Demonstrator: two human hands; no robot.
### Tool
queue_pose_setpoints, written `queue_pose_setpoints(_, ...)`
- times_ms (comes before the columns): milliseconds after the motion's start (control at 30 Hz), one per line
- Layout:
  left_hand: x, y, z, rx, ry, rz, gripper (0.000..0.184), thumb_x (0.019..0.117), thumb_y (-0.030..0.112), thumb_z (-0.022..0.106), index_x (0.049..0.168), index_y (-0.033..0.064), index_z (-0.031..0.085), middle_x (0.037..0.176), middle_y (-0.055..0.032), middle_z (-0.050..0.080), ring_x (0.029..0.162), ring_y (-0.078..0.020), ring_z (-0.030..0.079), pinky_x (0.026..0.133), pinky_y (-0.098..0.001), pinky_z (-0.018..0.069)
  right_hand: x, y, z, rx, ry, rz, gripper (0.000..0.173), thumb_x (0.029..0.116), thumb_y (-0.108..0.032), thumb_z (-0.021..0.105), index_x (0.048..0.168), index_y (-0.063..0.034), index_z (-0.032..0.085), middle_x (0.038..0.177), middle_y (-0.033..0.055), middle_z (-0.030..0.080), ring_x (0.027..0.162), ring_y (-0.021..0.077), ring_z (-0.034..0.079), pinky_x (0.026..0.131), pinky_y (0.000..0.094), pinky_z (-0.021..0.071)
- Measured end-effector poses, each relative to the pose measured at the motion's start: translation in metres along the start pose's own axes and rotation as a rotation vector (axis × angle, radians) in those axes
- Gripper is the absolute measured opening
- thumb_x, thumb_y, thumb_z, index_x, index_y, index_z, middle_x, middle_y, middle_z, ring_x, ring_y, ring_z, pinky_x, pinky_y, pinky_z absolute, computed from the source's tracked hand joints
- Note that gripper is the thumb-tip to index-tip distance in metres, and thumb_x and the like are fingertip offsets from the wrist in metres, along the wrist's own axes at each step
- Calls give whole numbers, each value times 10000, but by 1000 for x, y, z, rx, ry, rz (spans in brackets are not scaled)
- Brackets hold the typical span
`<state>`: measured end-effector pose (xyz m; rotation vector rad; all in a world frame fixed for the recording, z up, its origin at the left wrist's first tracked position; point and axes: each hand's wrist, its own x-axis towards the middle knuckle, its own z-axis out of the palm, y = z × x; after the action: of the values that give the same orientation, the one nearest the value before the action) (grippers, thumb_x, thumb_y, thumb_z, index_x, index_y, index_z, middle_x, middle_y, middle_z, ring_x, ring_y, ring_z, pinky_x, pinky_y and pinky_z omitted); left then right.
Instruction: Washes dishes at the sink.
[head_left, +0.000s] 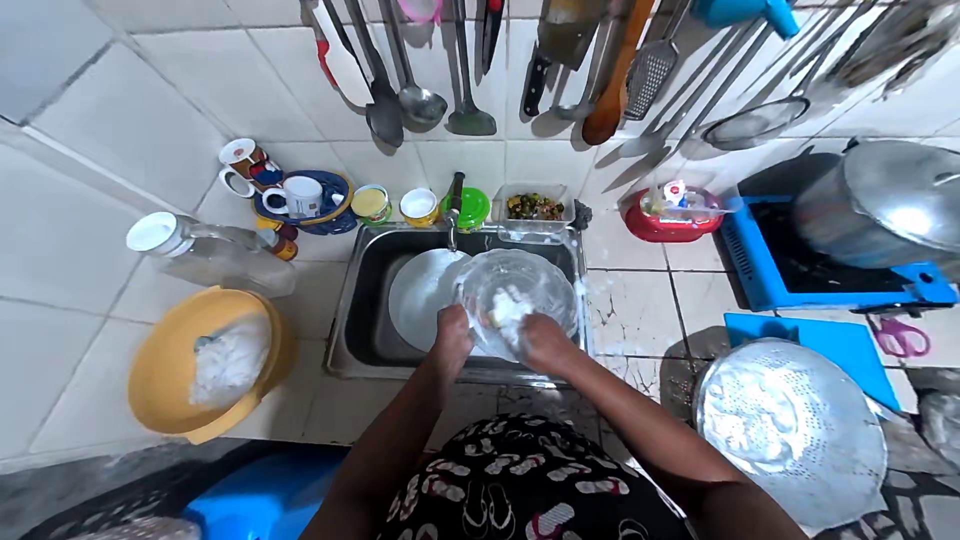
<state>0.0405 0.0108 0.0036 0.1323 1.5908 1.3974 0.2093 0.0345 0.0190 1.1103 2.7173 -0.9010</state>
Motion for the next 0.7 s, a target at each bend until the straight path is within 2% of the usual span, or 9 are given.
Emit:
queue_pose_setpoints(67, -8, 2, 10, 133, -25, 48, 241, 1082, 153, 508, 1149, -55, 611, 958, -142, 643, 826, -186, 632, 756, -360, 564, 17, -9, -14, 35, -38, -9, 473, 1042, -305, 510, 1270, 90, 636, 1316, 311, 621, 1310, 462, 549, 1116, 603, 399)
queue_pose_setpoints(133, -11, 4, 14, 147, -55, 86, 226, 1081, 161, 510, 1082, -42, 608, 857, -107, 625, 737, -160, 619, 693, -334, 563, 38, 13, -32, 112, -29, 78, 470, 1041, -268, 549, 1339, 93, 595, 1410, 310, 559, 1386, 447, 480, 1174, 584, 340)
queue_pose_setpoints(200, -13, 8, 11, 54, -81, 80, 246, 1095, 180, 478, 1006, -19, 591, 734, -64, 595, 621, -136, 594, 597, -296, 551, 52, 56, -39, 161, 106, 141, 425, 1008, -206, 614, 1316, 87, 614, 1393, 308, 572, 1360, 449, 504, 1155, 601, 366)
queue_pose_setpoints(267, -11, 12, 6, -74, -87, 46, 271, 1106, 170, 434, 939, -2, 562, 654, -49, 568, 539, -127, 565, 522, -273, 531, 52, 103, -38, 292, 208, 216, 404, 1027, -198, 597, 1317, 82, 602, 1347, 313, 597, 1298, 443, 560, 1114, 611, 415)
queue_pose_setpoints(333, -6, 15, -2, -171, -103, 12, 256, 1114, 152, 374, 951, 25, 525, 661, -36, 541, 539, -118, 547, 518, -257, 519, 33, 128, -28, 447, 271, 249, 401, 1050, -199, 551, 1330, 86, 580, 1308, 313, 611, 1236, 416, 598, 1077, 587, 449)
queue_pose_setpoints(400, 0, 12, -6, -234, -91, 2, 234, 1112, 130, 354, 954, 47, 506, 668, -30, 532, 555, -119, 548, 538, -260, 523, 3, 118, -16, 448, 265, 258, 474, 1049, -209, 524, 1407, 102, 517, 1399, 314, 561, 1339, 389, 538, 1163, 512, 396)
queue_pose_setpoints(467, 5, 4, -8, -226, -71, 5, 218, 1095, 88, 359, 933, 52, 501, 665, -30, 530, 563, -127, 546, 553, -270, 522, -26, 79, 4, 308, 231, 236, 499, 1043, -233, 519, 1382, 133, 529, 1409, 342, 544, 1378, 433, 495, 1195, 511, 354)
queue_pose_setpoints(633, -2, 8, 9, 15, 50, 57, 197, 1080, 108, 480, 977, -34, 570, 723, -79, 583, 601, -151, 583, 580, -304, 543, -31, 16, 33, -75, 242, -77, 387, 1016, -275, 508, 1095, 32, 731, 1127, 262, 719, 1160, 438, 663, 1004, 588, 516)
queue_pose_setpoints(700, -8, 11, 13, 180, 59, 105, 228, 1080, 118, 488, 1106, -77, 602, 918, -148, 633, 792, -190, 630, 735, -353, 563, -18, 1, 30, -132, 274, -216, 349, 1013, -232, 527, 1032, 37, 747, 1049, 251, 735, 1095, 437, 692, 956, 588, 543)
